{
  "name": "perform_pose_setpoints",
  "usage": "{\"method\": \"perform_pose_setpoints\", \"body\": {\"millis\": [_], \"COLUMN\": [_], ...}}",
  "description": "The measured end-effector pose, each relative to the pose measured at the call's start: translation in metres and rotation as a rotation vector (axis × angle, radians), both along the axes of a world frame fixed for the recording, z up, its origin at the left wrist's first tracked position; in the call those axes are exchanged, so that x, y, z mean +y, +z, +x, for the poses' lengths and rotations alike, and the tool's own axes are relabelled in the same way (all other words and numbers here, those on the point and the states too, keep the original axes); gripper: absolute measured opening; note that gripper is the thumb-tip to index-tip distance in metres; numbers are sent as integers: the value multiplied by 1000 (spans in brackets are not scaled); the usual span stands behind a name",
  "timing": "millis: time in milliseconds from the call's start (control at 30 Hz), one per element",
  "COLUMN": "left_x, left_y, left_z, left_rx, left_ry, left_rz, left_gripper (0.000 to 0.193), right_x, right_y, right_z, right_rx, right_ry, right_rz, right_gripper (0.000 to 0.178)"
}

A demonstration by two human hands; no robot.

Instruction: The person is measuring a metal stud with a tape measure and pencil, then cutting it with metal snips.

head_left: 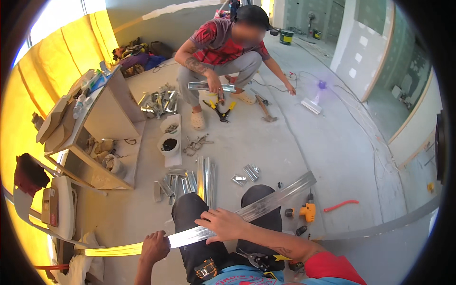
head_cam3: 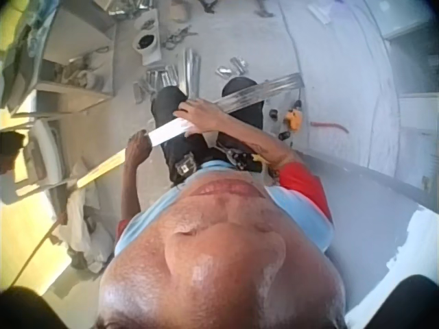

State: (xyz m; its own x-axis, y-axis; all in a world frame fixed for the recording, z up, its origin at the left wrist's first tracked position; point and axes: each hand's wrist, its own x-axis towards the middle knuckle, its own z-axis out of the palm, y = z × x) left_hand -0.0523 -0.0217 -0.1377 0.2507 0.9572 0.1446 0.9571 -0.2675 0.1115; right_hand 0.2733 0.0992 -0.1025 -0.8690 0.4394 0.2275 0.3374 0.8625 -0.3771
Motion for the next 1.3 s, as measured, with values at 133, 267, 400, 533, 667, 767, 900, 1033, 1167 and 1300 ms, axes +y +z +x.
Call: {"method": "perform_pose_setpoints", "body": {"millis": [133, 267, 400, 533, 667, 767, 900, 1033, 1167, 1300], "left_x": [-6, 24, 12, 0, -2, -11, -27, -28, -9, 11], "left_y": [12, 35, 38, 59, 59, 58, 66, 81, 115, 122], "left_z": [-14, 14, 15, 18, 7, -11, -15, 20, 74, 100], "left_rx": [85, 55, -46, 29, 15, 11, 46, 2, -24, -3], "left_ry": [90, -128, -90, -14, -19, 29, 93, 52, 26, -87], "left_rz": [-255, -268, -107, -219, -201, -212, -258, -240, -281, -298], "left_gripper": [15, 38, 39, 31, 31, 33, 38, 38, 35, 29], "right_x": [-3, -11, -9, -11, -12, -19, -24, -15, -11, -18], "right_y": [1, 28, 22, 21, 21, 23, 30, 29, 28, 9], "right_z": [-12, 39, 30, 30, 20, -4, -17, 21, 82, 121], "right_rx": [-158, 59, 93, 108, 102, 132, 120, 164, 124, 140], "right_ry": [-8, -145, -15, -19, -22, 5, 62, 71, -3, -86], "right_rz": [-77, -2, 1, -29, -15, 47, 100, 103, 163, 170], "right_gripper": [65, 57, 57, 63, 63, 63, 61, 65, 68, 71]}}
